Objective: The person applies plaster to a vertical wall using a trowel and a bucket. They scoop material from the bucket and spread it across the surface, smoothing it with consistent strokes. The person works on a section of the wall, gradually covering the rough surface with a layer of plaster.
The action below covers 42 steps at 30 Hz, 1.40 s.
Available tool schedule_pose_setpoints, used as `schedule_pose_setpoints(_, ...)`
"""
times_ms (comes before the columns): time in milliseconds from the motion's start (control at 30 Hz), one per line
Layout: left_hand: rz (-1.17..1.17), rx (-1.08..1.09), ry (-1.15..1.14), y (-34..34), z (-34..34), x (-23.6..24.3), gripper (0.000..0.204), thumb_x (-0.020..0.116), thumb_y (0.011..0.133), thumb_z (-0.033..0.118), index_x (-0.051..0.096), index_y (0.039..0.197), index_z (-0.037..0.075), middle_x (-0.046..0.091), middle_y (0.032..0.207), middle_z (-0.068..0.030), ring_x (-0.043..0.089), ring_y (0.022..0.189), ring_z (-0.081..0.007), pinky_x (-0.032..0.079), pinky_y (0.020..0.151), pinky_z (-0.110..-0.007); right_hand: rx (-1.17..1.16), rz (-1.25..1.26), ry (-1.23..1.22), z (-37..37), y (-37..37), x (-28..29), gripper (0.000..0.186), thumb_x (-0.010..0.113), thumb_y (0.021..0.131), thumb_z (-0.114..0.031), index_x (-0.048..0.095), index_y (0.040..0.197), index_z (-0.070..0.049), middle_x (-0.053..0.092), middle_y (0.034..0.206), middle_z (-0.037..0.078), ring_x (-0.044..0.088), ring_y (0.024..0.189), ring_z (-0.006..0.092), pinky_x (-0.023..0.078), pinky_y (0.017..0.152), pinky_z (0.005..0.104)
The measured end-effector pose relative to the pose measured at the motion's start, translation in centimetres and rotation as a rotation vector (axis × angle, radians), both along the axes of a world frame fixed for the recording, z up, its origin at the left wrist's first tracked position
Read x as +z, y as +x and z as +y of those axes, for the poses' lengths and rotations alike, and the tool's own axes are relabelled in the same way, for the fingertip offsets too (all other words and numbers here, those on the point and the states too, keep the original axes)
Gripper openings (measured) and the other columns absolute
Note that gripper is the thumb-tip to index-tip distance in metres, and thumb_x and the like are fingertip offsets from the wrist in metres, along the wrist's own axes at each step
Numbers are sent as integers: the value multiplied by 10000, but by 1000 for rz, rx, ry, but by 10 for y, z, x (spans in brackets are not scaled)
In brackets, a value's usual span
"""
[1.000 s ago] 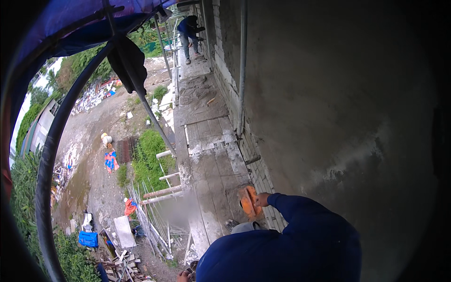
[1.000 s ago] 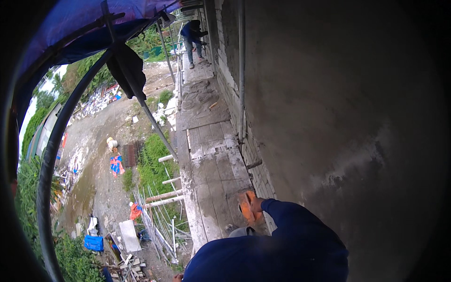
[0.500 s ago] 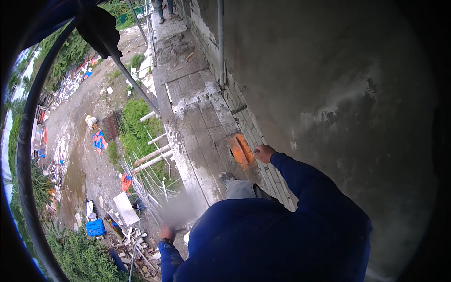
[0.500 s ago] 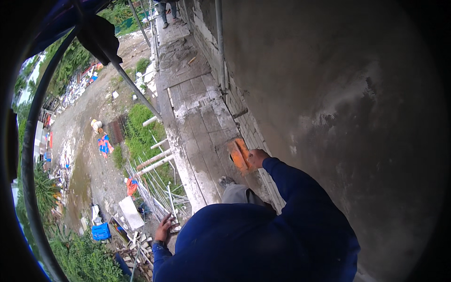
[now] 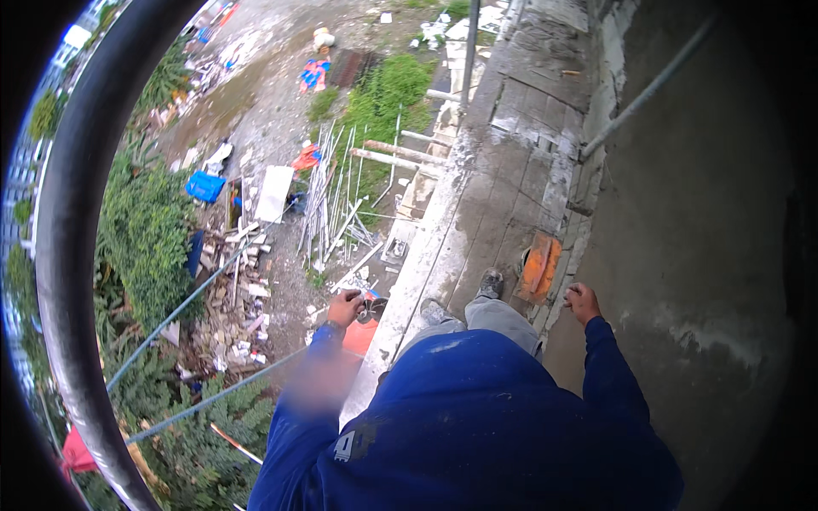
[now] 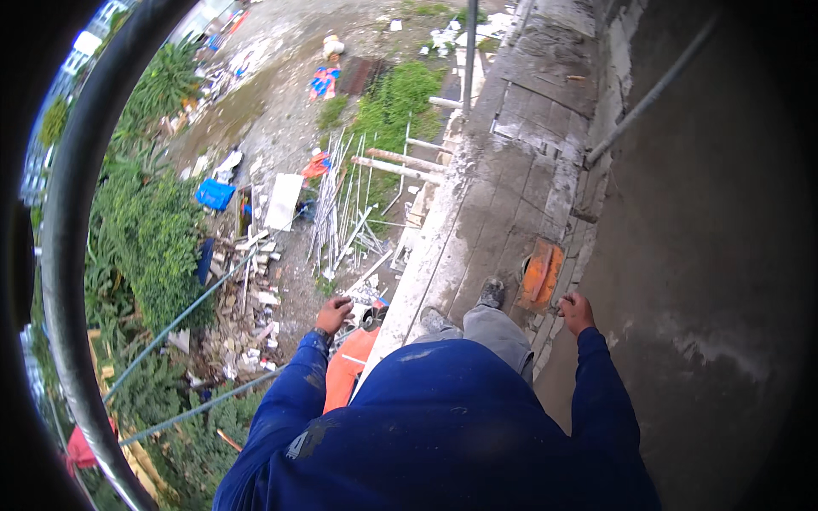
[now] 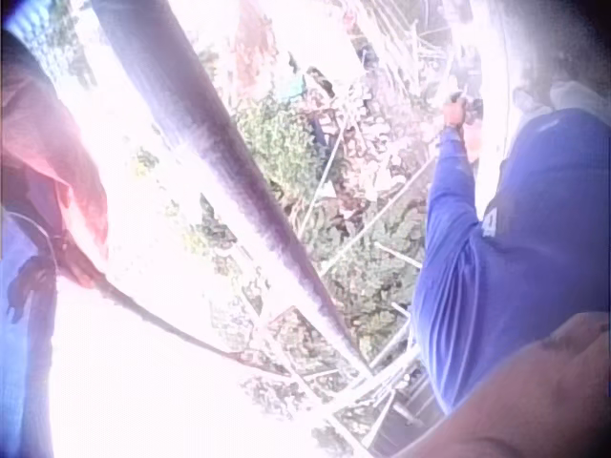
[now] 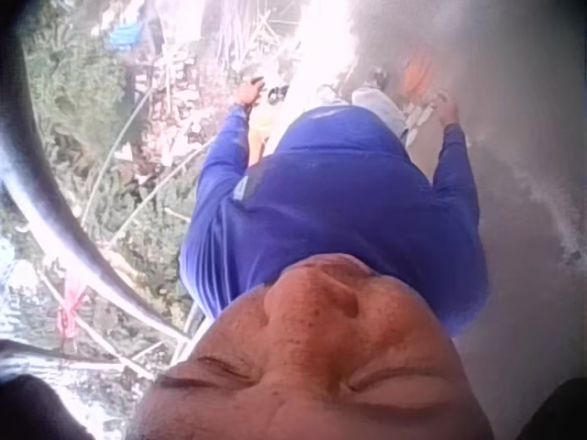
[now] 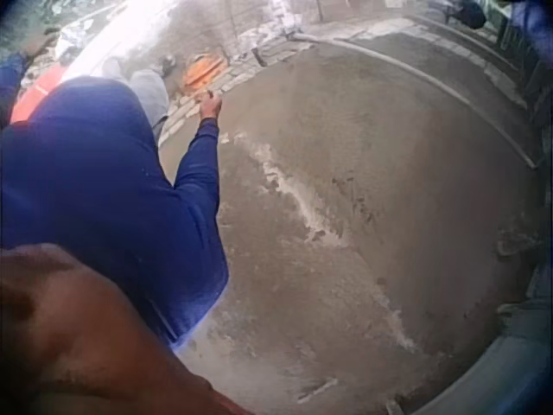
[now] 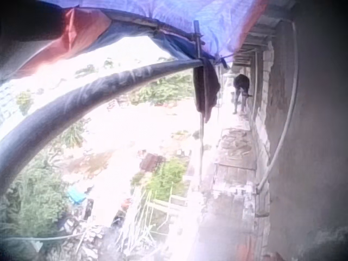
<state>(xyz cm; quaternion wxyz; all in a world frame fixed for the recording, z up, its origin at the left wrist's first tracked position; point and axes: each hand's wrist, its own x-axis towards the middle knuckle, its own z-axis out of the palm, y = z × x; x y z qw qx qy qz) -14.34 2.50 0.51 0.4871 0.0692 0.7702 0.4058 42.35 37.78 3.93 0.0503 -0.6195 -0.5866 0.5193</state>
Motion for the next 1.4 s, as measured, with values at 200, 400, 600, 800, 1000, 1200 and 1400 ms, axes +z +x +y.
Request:
schedule_pose_setpoints(200,80,42,88,22,-14,25,412,683,904,167,623,1248,-50,719,1072,-132,701,895,-165,561,753,-302,156,17,-15,43,-56,14,239,582,939,-184,620,1096,-8,683,908,56,656,717,116,488,634,283)
schedule_pose_setpoints(400,29,149,-98,60,-64,17,438,679,894,204,635,1253,-43,718,1042,-128,716,871,-196,559,737,-301,197,35,-35,57,-74,20,194,597,930,-146,632,1029,17,658,867,57,640,715,125,545,684,283)
schedule_pose_setpoints(600,-14,215,-139,81,-78,9,415,688,901,182,634,1238,-55,714,1053,-123,707,827,-167,539,686,-285,246,40,-41,67,-61,8,240,579,968,-173,616,1132,-2,665,906,61,630,689,119,475,593,271)
schedule_pose_setpoints(800,44,107,-62,66,-45,19,419,688,903,181,631,1234,-71,714,1059,-131,708,828,-169,563,731,-305,165,-4,-74,49,-63,23,175,586,942,-119,626,1044,18,651,899,57,625,716,120,521,668,289)
schedule_pose_setpoints(1000,-423,323,320,43,-42,31,773,565,966,576,370,1516,68,504,1445,-153,571,1240,-282,535,898,-521,26,191,-399,28,-76,45,447,584,1016,-418,547,1270,-53,675,1086,65,658,980,179,528,767,360)
schedule_pose_setpoints(1200,-449,609,632,23,-57,87,997,347,906,825,128,1621,166,70,1684,-148,182,1521,-412,258,1124,-732,109,573,-630,16,-140,91,637,440,1012,-632,504,1337,-88,658,1212,79,643,1097,212,542,895,419)
schedule_pose_setpoints(1400,-403,668,796,3,-84,81,959,362,941,782,172,1613,125,161,1673,-154,256,1497,-397,308,1135,-652,195,280,-415,17,-155,84,508,490,1044,-517,546,1288,-75,680,1134,55,670,978,164,536,781,331)
